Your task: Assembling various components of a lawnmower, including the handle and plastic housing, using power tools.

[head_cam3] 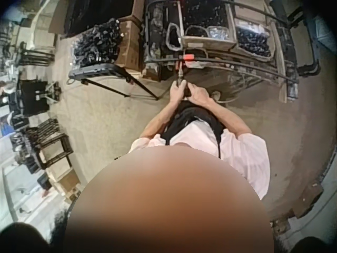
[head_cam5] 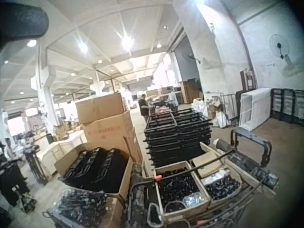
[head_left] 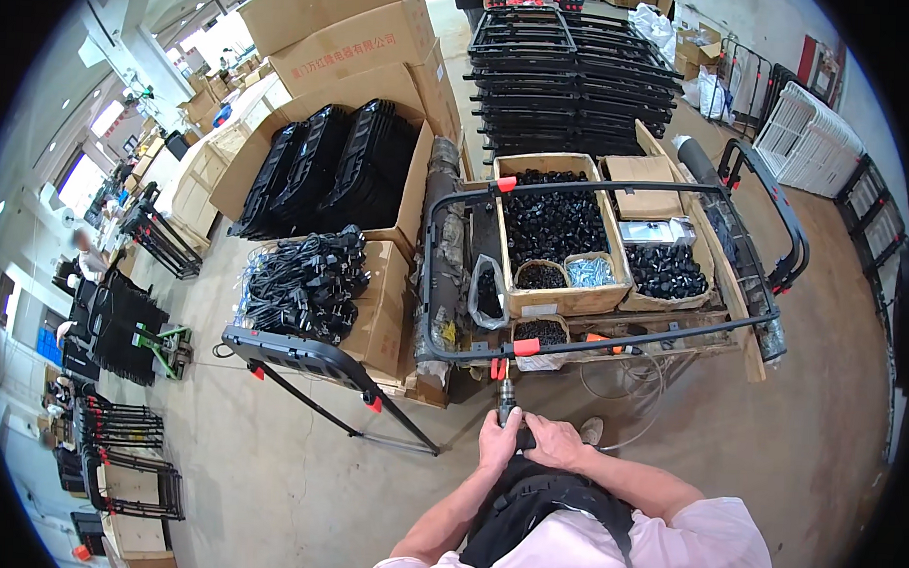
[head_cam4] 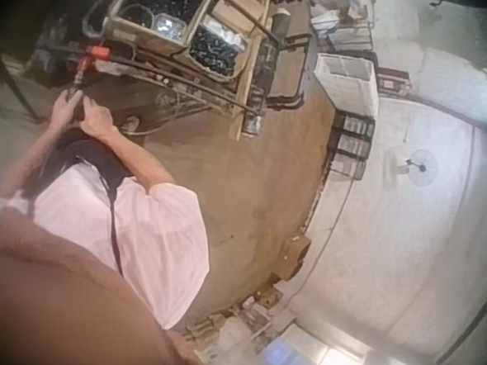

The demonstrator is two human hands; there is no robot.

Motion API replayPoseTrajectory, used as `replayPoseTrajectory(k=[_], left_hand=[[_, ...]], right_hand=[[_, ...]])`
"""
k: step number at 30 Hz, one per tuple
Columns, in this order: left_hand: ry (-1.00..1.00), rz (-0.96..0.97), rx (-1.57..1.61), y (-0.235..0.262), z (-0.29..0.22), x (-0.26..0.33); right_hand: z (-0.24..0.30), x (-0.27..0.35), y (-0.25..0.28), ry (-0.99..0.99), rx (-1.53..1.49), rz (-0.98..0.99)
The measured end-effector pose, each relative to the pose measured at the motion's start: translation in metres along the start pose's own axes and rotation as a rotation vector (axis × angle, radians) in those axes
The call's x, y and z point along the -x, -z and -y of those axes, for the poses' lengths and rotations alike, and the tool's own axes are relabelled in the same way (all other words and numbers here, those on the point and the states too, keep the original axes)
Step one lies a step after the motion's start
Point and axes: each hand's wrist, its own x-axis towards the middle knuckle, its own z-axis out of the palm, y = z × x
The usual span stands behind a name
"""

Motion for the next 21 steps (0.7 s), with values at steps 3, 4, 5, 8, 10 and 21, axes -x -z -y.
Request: replayPoseTrajectory(k=[3,4,5,8,10,21], left_hand=[[-0.016,-0.012,0.005,-0.001,0.002,-0.004],[-0.019,-0.014,0.005,0.0,0.003,-0.004],[-0.005,-0.005,-0.001,0.001,0.002,-0.004],[0.007,-0.006,-0.009,-0.003,-0.003,-0.003],[0.005,-0.018,-0.009,-0.004,-0.003,-0.007],[0.002,-0.004,-0.095,-0.005,-0.004,-0.016]], right_hand=[[0.0,-0.003,-0.002,-0.012,0.018,0.004],[0.0,-0.003,-0.003,-0.023,0.004,0.012],[-0.001,-0.004,-0.003,-0.036,-0.01,0.019],[-0.004,-0.005,-0.003,-0.03,-0.013,-0.004],[-0.008,-0.007,-0.006,-0.017,-0.01,-0.009],[-0.008,-0.013,0.001,-0.018,-0.015,-0.025]])
